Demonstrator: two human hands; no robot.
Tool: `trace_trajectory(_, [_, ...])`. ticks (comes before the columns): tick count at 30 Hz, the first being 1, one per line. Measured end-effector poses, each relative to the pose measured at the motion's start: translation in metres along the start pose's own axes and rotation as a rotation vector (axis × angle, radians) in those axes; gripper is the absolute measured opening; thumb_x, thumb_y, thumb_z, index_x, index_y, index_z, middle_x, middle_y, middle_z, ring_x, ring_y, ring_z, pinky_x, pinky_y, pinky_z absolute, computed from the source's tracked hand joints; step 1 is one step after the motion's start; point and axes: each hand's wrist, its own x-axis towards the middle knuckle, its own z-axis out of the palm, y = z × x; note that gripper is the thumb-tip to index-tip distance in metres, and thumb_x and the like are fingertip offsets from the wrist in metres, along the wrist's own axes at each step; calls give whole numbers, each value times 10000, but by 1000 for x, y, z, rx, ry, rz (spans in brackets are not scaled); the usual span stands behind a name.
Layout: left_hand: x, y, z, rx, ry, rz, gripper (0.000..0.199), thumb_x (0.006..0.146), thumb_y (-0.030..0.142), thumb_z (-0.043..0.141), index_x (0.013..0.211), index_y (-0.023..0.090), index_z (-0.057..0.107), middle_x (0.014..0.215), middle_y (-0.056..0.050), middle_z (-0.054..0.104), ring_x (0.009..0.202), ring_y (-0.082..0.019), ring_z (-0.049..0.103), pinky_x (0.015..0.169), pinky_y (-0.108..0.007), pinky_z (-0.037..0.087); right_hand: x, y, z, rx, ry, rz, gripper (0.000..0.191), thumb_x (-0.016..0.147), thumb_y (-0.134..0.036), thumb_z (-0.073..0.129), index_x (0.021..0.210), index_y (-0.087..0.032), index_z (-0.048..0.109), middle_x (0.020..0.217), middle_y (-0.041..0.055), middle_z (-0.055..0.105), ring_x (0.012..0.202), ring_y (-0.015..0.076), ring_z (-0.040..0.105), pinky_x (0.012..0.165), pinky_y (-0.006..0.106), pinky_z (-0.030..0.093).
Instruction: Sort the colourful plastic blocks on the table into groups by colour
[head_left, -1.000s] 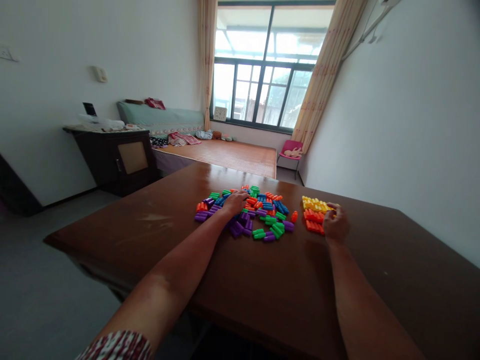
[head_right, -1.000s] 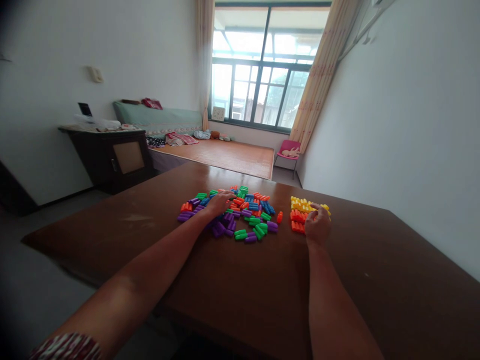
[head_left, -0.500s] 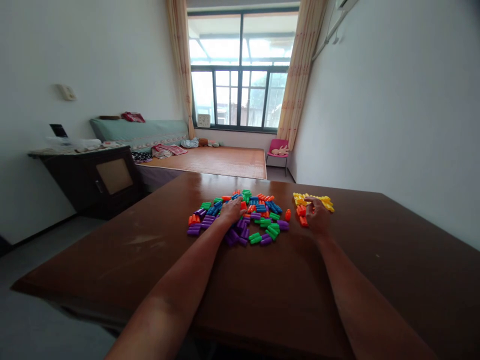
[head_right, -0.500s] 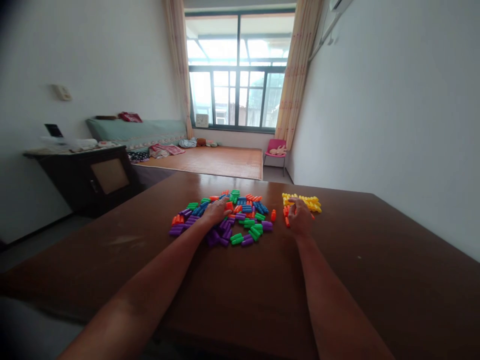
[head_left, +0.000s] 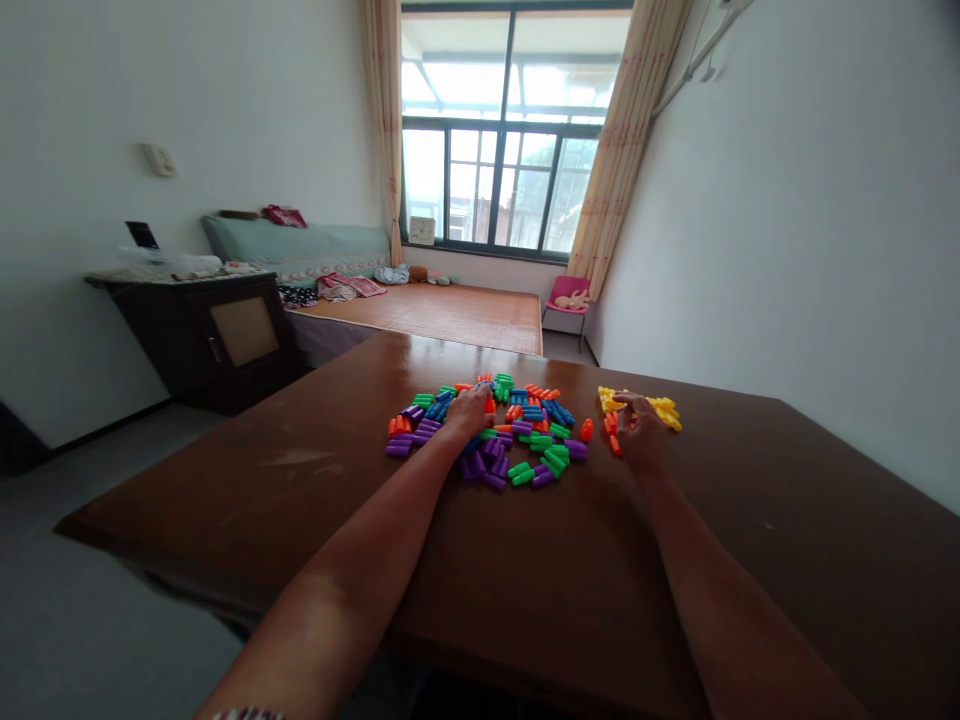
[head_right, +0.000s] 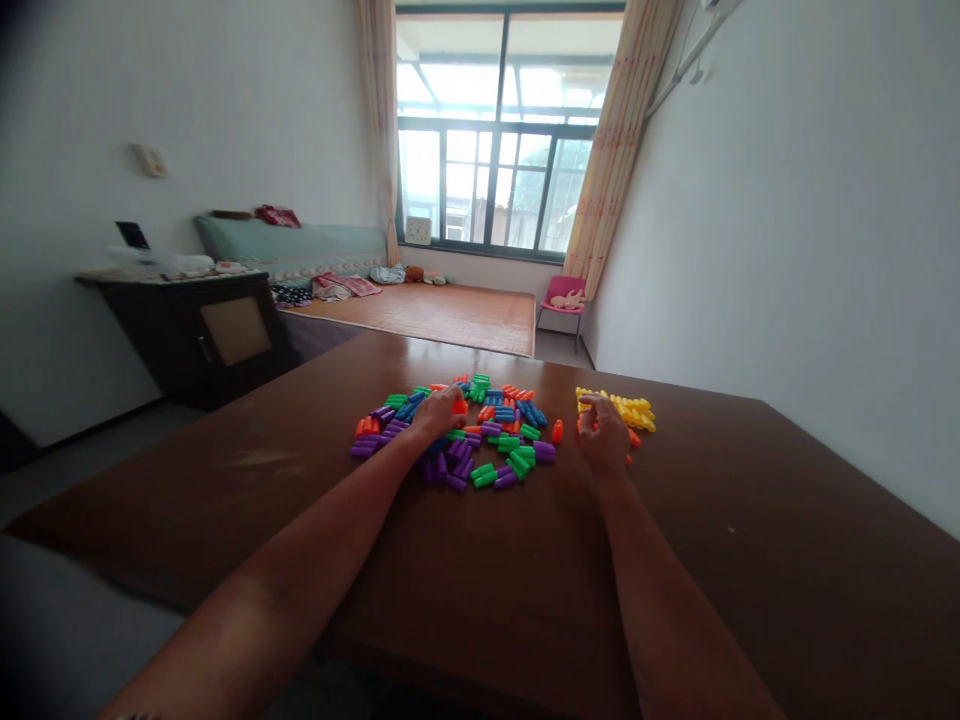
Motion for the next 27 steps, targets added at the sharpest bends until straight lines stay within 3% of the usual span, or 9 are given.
trace_trajectory(4, [0, 3, -9, -150, 58, 88, 119, 800, 134, 585, 903, 194, 574, 901, -35, 654, 908, -204, 631, 815, -310, 489, 0, -30, 2, 98, -71, 59, 329, 878, -330, 415, 1070, -202, 650, 1009, 90, 695, 870, 221, 647, 791, 379, 516])
trace_trajectory(7, [-6, 20, -14, -314, 176, 288, 157, 796, 79, 542, 893, 200, 562, 943, -18, 633, 917, -168, 616, 843, -290, 490, -5, -58, 9, 241, -262, 146, 344, 877, -430, 479, 1089, -214, 643, 878, 62, 702, 741, 205, 652, 697, 354, 527])
trace_trajectory(10, [-16, 43, -18, -399, 249, 513, 150, 822, 86, 525, 907, 206, 559, 995, -28, 609, 980, -165, 589, 897, -295, 484, -10, -83, 17, 419, -467, 176, 397, 870, -502, 515, 1127, -223, 630, 964, 65, 711, 792, 208, 667, 717, 353, 539])
trace_trajectory(13, [-26, 59, -22, -364, 260, 653, 114, 864, 109, 502, 904, 199, 561, 1028, -51, 602, 1048, -181, 552, 954, -319, 467, -13, -96, 21, 575, -540, 183, 420, 861, -532, 531, 1098, -206, 647, 1031, 76, 707, 903, 221, 665, 821, 372, 533])
trace_trajectory(22, [-36, 63, -28, -191, 151, 626, 269, 990, 214, 345, 1003, 198, 614, 1129, -72, 608, 1159, -174, 511, 1032, -318, 441, -16, -97, 22, 876, -662, 372, 429, 709, -486, 739, 1032, -215, 664, 1001, 54, 716, 913, 227, 672, 813, 372, 551])
trace_trajectory(25, [-36, 61, -28, -139, 126, 621, 285, 978, 204, 365, 1112, 215, 617, 1245, -69, 578, 1246, -185, 468, 1076, -346, 416, -6, -80, 21, 866, -574, 381, 427, 680, -470, 759, 1009, -214, 670, 1017, 60, 717, 949, 233, 665, 838, 380, 544])
trace_trajectory(27, [-35, 57, -27, -118, 142, 625, 307, 967, 195, 383, 1175, 223, 607, 1316, -65, 544, 1292, -195, 435, 1112, -363, 382, 7, -49, 12, 804, -414, 411, 460, 673, -491, 744, 1025, -205, 661, 1035, 70, 712, 940, 227, 664, 824, 377, 544])
